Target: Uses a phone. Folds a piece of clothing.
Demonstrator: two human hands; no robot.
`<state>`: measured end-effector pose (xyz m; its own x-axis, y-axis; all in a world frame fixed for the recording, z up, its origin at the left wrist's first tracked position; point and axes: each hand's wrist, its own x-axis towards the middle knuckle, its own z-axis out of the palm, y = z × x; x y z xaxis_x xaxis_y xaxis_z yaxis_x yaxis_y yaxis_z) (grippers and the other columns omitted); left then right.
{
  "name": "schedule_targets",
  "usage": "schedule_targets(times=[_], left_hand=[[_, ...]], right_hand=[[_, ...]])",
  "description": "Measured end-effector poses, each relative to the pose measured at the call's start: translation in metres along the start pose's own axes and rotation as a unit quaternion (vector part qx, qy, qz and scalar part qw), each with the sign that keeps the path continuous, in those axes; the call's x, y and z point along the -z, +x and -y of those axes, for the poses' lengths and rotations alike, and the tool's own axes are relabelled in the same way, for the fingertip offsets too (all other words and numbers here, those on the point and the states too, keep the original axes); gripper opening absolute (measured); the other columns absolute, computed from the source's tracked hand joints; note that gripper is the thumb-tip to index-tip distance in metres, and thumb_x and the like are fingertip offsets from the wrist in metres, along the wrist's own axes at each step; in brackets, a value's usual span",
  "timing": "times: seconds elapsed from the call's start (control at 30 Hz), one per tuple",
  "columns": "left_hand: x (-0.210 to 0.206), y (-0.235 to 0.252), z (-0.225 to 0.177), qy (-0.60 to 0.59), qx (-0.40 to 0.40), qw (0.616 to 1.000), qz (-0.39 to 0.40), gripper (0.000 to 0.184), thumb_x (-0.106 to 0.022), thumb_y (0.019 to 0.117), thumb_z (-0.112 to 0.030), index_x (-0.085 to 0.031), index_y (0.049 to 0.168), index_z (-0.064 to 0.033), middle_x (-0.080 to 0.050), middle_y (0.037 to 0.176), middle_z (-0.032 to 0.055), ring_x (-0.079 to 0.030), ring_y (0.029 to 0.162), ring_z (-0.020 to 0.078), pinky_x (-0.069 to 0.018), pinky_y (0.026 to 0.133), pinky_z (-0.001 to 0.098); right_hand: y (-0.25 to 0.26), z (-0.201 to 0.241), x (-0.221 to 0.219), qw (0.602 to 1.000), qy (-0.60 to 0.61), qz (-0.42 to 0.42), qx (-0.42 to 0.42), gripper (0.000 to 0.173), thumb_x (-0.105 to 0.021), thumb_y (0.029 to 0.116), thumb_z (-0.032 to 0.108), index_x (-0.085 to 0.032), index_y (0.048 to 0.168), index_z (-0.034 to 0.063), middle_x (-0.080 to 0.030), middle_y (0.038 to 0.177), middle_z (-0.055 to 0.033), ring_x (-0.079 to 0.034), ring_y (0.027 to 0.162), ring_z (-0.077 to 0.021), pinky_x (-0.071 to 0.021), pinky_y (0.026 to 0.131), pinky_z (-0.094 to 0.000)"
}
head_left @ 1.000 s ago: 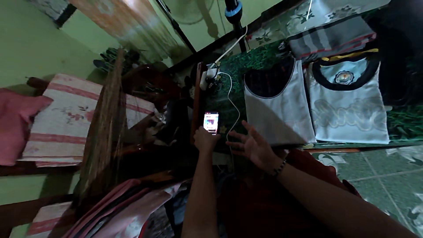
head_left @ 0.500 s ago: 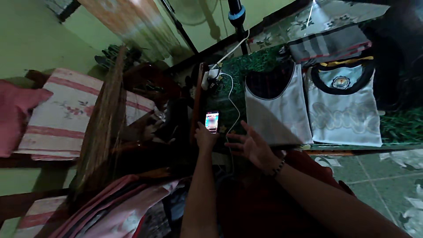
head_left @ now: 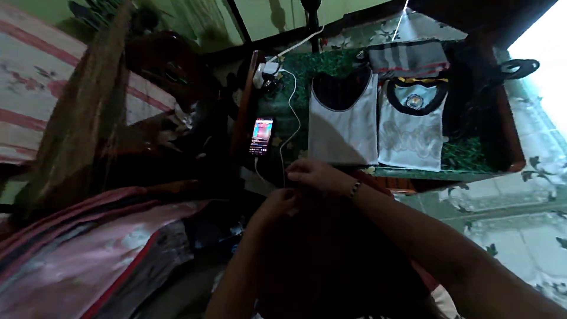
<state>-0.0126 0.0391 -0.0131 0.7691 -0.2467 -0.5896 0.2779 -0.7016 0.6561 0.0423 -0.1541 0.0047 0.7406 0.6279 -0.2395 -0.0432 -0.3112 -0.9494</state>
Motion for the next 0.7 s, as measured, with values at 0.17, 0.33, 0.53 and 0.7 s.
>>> schedule_targets(times=[0.17, 0.33, 0.53, 0.7], left_hand=[[-0.019, -0.001, 0.004, 0.043, -0.013, 0.993, 0.106, 0.057, -0.045, 0.106, -0.052, -0.058, 0.142, -0.0098, -0.062, 0.138, 0.0163, -0.059, 0.127, 0.0271, -0.044, 0.11, 0.0528], [-0.018, 0.0, -0.006, 0.087, 0.02, 0.985, 0.145, 0.065, -0.045, 0.1034, -0.059, -0.062, 0.137, -0.0062, -0.063, 0.133, 0.021, -0.06, 0.125, 0.0334, -0.0425, 0.109, 0.0585], [0.012, -0.006, 0.008, 0.133, 0.0, 0.986, 0.106, 0.053, -0.073, 0.0928, -0.045, -0.069, 0.12, 0.0, -0.07, 0.113, 0.0196, -0.067, 0.106, 0.0301, -0.0514, 0.098, 0.0535], [0.043, -0.029, 0.022, 0.261, -0.008, 0.965, 0.023, 0.047, -0.084, 0.082, -0.045, -0.076, 0.114, -0.0119, -0.073, 0.111, 0.0135, -0.068, 0.109, 0.0323, -0.0507, 0.099, 0.0604]], right_hand=[[-0.02, -0.019, 0.012, 0.945, -0.29, 0.125, -0.082, 0.042, -0.064, 0.0996, 0.043, -0.069, 0.123, 0.0085, -0.071, 0.114, -0.0161, -0.067, 0.108, -0.0328, -0.05, 0.097, -0.0598], [-0.025, -0.03, 0.022, 0.924, -0.315, 0.187, -0.112, 0.046, -0.064, 0.0982, 0.048, -0.071, 0.119, 0.0074, -0.07, 0.112, -0.0162, -0.066, 0.106, -0.0318, -0.0492, 0.097, -0.0589], [-0.033, -0.021, 0.043, 0.929, -0.305, 0.193, -0.079, 0.035, -0.08, 0.0891, 0.031, -0.073, 0.108, 0.0021, -0.071, 0.099, -0.0157, -0.068, 0.092, -0.0292, -0.0535, 0.087, -0.0547], [-0.048, -0.016, 0.081, 0.929, -0.331, 0.159, -0.056, 0.032, -0.083, 0.0856, 0.026, -0.073, 0.104, 0.0019, -0.07, 0.095, -0.015, -0.067, 0.09, -0.0288, -0.0537, 0.085, -0.0536]])
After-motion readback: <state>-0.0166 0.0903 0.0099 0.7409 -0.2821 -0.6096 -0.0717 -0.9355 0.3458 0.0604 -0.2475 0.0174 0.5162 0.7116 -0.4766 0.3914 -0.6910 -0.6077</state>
